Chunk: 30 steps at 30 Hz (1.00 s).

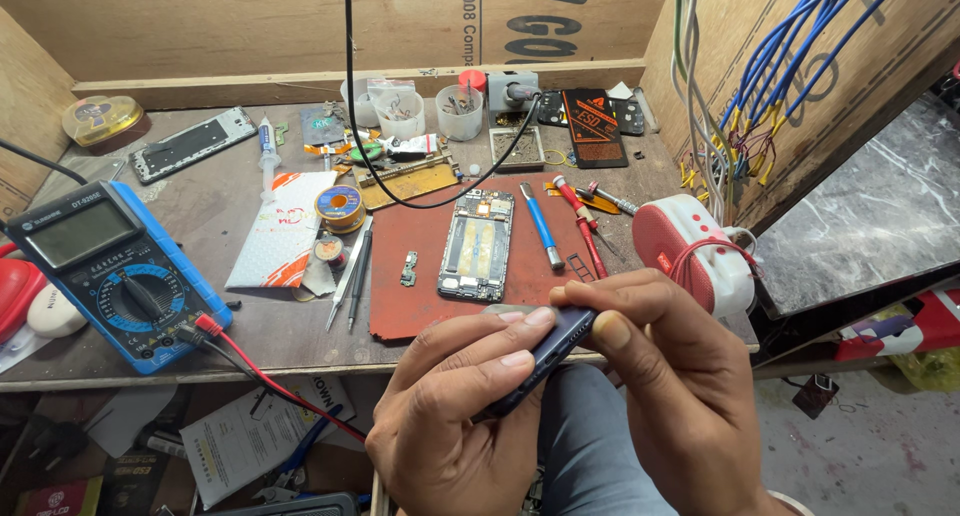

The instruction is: The person handles a smartphone at a repair bench, pressing its power button and checking the screen, then pries at the back cover and removes the battery. They wipe the phone with a tissue, press the screen, and continue testing the device while a disassembled phone lies on the mat.

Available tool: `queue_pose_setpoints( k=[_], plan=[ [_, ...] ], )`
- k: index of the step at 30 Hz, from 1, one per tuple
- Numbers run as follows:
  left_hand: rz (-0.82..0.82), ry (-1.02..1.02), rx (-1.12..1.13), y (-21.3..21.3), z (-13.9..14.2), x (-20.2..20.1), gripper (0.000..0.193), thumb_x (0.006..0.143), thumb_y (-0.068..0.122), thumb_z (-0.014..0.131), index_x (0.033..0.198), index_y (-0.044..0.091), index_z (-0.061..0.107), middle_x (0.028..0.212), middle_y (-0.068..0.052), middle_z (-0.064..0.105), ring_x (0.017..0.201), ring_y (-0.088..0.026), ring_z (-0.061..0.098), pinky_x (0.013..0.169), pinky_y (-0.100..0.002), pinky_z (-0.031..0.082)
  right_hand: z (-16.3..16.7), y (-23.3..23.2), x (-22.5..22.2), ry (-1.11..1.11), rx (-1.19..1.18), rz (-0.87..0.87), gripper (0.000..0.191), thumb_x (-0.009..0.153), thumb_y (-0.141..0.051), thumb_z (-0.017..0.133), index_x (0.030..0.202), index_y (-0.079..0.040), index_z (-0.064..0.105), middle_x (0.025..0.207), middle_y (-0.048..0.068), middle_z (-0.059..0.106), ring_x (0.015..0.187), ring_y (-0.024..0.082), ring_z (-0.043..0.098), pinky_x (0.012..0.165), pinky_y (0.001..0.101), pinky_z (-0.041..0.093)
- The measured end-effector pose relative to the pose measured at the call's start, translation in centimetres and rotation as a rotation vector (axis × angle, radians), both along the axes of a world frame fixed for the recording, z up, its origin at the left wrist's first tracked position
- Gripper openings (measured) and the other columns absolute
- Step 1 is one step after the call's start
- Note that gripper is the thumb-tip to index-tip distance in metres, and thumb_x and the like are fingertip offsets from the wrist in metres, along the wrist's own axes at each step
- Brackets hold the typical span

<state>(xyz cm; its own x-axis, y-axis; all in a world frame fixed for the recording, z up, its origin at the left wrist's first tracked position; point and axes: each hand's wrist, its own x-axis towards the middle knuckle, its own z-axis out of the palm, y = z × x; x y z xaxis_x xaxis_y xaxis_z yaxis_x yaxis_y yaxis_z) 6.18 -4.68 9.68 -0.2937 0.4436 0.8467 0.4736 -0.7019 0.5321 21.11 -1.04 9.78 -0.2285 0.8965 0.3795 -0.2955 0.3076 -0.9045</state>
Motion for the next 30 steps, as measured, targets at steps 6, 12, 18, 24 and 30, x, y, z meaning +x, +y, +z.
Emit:
queue_pose_setpoints(
  k=[6,12,18,24,30],
  plan=[
    [-0.006,-0.043,-0.05,-0.2,-0.1,0.4,0.034,0.089,0.001,0.087,0.108,0.011,0.06,0.11,-0.008,0.08,0.099,-0.019,0.079,0.088,-0.028,0.066,0.1,0.6,-0.1,0.095,-0.06,0.039,0.025,0.108,-0.01,0.056,0.117,0.01,0.067,0.113,0.019,0.071,0.108,0.02,0.067,0.099,0.0332,0.052],
    [-0.21,-0.289,-0.206,0.5,-0.4,-0.2,0.03,0.088,-0.003,0.082,0.107,0.003,0.06,0.106,-0.014,0.078,0.099,-0.018,0.079,0.081,-0.028,0.067,0.5,1.6,-0.2,-0.101,-0.078,-0.023,0.03,0.096,-0.003,0.062,0.127,0.0,0.063,0.119,0.011,0.07,0.107,0.016,0.066,0.091,0.031,0.053],
    [-0.457,-0.483,-0.353,1.9,-1.3,-2.0,0.027,0.089,-0.007,0.078,0.109,0.0,0.061,0.106,-0.016,0.078,0.1,-0.019,0.077,0.086,-0.032,0.065,0.0,4.1,0.0,-0.366,0.036,0.125,0.036,0.092,-0.001,0.07,0.128,-0.002,0.068,0.112,0.009,0.075,0.098,0.014,0.072,0.085,0.0291,0.059],
    [-0.541,-0.343,-0.27,1.7,-2.0,-3.0,0.023,0.092,-0.005,0.079,0.108,0.001,0.063,0.111,-0.015,0.077,0.107,-0.021,0.076,0.093,-0.032,0.065,-1.1,4.0,1.0,-0.511,0.505,-0.057,0.028,0.091,0.003,0.073,0.118,-0.004,0.072,0.116,0.007,0.077,0.108,0.016,0.077,0.093,0.0289,0.061],
    [-0.296,0.053,-0.204,1.9,-2.4,-4.4,0.032,0.077,-0.01,0.079,0.103,0.006,0.07,0.115,-0.007,0.078,0.115,-0.023,0.076,0.115,-0.041,0.053,-2.5,2.7,1.2,-0.253,0.42,-0.036,0.025,0.094,0.008,0.068,0.117,0.001,0.069,0.122,0.016,0.072,0.12,0.027,0.072,0.105,0.0385,0.059]
  ],
)
